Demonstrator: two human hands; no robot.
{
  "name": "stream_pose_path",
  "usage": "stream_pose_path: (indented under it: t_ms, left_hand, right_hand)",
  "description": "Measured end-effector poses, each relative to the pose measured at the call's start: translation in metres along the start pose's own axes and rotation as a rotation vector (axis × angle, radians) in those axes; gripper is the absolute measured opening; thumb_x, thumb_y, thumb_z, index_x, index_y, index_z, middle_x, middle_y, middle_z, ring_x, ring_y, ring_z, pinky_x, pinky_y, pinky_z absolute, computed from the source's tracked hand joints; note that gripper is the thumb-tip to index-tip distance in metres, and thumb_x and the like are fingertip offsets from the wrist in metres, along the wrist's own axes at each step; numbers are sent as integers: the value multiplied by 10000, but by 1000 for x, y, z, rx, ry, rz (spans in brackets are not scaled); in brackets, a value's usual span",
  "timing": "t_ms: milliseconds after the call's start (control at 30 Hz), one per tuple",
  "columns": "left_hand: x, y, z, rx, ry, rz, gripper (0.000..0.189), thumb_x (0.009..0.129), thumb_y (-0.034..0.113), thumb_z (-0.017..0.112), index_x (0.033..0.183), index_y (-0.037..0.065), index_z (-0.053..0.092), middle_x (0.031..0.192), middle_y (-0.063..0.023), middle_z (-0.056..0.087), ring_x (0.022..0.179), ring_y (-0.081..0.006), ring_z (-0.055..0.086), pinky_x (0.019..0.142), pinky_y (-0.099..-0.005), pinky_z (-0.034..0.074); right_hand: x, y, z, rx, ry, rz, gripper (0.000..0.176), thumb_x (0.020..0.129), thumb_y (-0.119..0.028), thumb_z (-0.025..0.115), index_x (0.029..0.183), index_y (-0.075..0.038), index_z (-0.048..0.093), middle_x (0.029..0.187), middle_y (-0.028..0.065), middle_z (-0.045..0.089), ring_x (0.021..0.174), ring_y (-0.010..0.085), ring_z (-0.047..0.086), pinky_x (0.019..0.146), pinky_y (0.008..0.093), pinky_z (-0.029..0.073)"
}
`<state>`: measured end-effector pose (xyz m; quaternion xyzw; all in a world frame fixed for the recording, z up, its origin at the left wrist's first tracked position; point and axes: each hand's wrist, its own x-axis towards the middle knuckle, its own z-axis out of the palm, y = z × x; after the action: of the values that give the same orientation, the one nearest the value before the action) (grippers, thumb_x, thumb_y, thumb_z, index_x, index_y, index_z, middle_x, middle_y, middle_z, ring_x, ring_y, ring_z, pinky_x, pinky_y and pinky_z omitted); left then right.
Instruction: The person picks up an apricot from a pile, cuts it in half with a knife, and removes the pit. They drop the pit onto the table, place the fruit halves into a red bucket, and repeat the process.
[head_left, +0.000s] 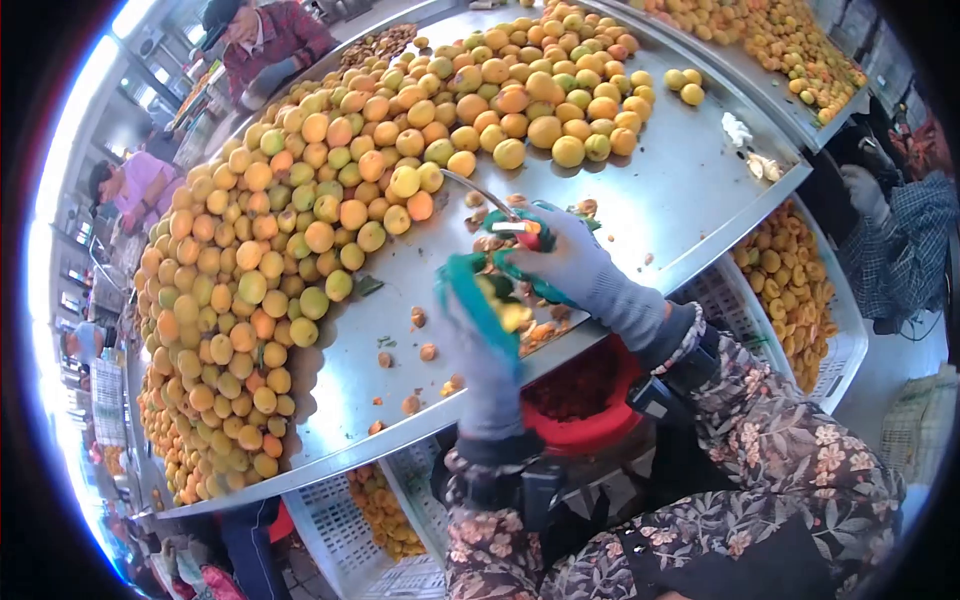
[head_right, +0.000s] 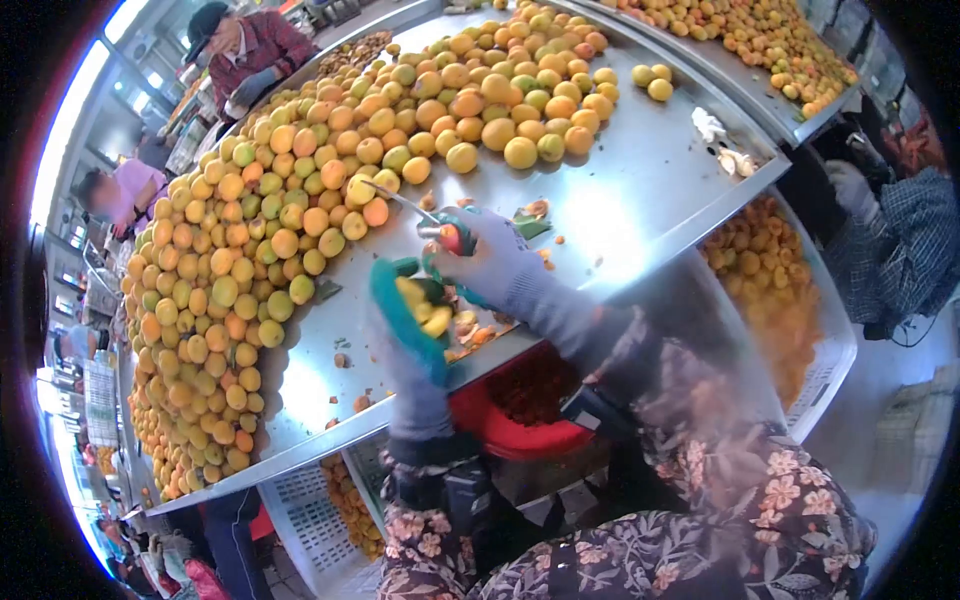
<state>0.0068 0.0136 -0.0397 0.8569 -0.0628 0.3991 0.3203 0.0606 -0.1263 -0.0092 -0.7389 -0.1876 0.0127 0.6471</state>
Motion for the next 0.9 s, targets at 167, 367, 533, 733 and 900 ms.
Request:
stream_pose_path:
  t_ms: [167, 367, 533, 733, 900]
  left_hand:
    - [16, 19, -125, -149, 21, -358, 218, 804, 77, 492, 1002, 15, 558, 749, -51, 534, 684, -159, 550, 602, -274, 454]
    - [-32, -1, -254, 694, -399, -710, 368, 894, 283, 473, 1056, -42, 535, 974, -166, 574, 861, -301, 580, 737, -385, 460]
    - [1, 37, -196, 415, -301, -303, 410, 821, 112, 578, 1203, -16, 500, 1191, -210, 487, 1127, -334, 462, 999, -392, 324]
    - [31, 40, -43, -350, -336, -237, 417, 755, 76, 655, 1143, -7, 530, 1046, -160, 571, 1009, -323, 528, 885, -398, 405]
    - [35, 21, -32, -498, -368, -315, 361, 797, 50, 617, 1140, -26, 536, 1073, -148, 580, 983, -260, 563, 863, -357, 442]
  right_hand:
    - [2, -2, -28, -196, 155, 55, 341, 758, -251, 651, 979, -4, 573, 794, 152, 598, 749, 249, 591, 688, 349, 456]
    - [9, 9, -60, -147, 306, -28, 351, 759, -265, 675, 1019, -35, 620, 792, 135, 642, 716, 208, 620, 683, 339, 478]
    - [61, -3, -95, -411, 388, -66, 364, 675, -243, 720, 964, -42, 626, 815, 136, 646, 765, 257, 628, 715, 342, 490]
    - [165, -3, -99, -896, 193, -57, 356, 703, -229, 651, 1011, -58, 596, 954, 171, 634, 942, 337, 599, 801, 394, 473]
    - [221, 31, -87, -1127, -110, -44, 301, 695, -211, 609, 965, -78, 618, 958, 182, 631, 939, 330, 602, 822, 388, 475]
